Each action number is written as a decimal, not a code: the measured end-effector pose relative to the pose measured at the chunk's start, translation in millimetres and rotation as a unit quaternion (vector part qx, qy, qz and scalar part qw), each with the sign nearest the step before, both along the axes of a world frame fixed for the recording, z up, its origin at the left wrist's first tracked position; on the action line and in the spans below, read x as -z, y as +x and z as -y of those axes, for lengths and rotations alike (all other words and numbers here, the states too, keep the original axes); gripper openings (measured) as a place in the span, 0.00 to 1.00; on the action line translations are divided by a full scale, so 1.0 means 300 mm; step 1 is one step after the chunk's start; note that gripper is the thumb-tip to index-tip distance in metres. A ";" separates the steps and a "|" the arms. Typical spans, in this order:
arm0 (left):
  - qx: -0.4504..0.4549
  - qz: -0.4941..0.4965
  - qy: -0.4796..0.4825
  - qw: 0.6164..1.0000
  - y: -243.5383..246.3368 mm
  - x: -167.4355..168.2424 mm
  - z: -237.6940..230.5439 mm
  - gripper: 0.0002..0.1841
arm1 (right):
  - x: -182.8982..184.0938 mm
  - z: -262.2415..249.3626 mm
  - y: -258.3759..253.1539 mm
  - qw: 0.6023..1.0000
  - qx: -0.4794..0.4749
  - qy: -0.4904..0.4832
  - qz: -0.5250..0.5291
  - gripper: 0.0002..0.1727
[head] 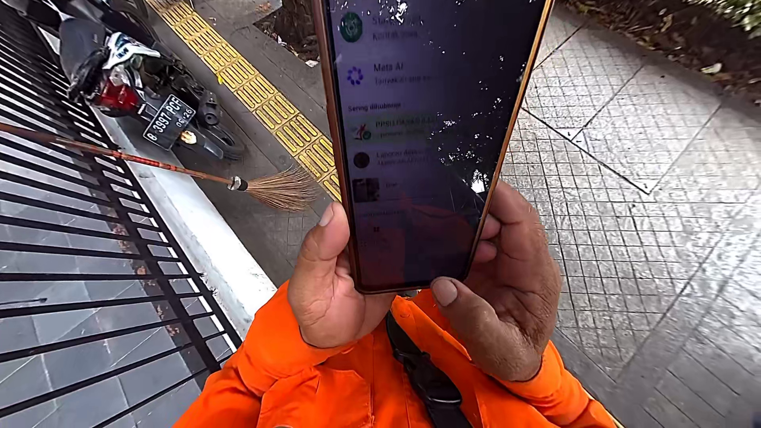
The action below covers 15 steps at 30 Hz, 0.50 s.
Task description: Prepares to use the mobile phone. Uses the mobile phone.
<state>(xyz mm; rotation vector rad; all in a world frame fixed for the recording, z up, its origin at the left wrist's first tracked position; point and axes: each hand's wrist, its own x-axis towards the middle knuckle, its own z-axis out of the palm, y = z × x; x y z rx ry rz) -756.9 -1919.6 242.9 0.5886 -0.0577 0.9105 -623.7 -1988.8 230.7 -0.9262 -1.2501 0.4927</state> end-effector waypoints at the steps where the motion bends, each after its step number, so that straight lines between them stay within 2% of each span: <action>1: -0.003 0.002 0.001 1.000 0.001 0.001 0.001 0.21 | 0.000 0.001 -0.004 1.000 0.004 -0.001 0.000 0.37; 8: -0.010 0.003 -0.003 1.000 0.004 0.007 0.011 0.20 | 0.006 -0.006 -0.028 0.999 0.031 -0.004 -0.008 0.35; 15: 0.011 0.009 0.003 1.000 -0.005 0.020 0.001 0.23 | 0.003 -0.009 -0.014 1.000 0.013 -0.002 -0.010 0.31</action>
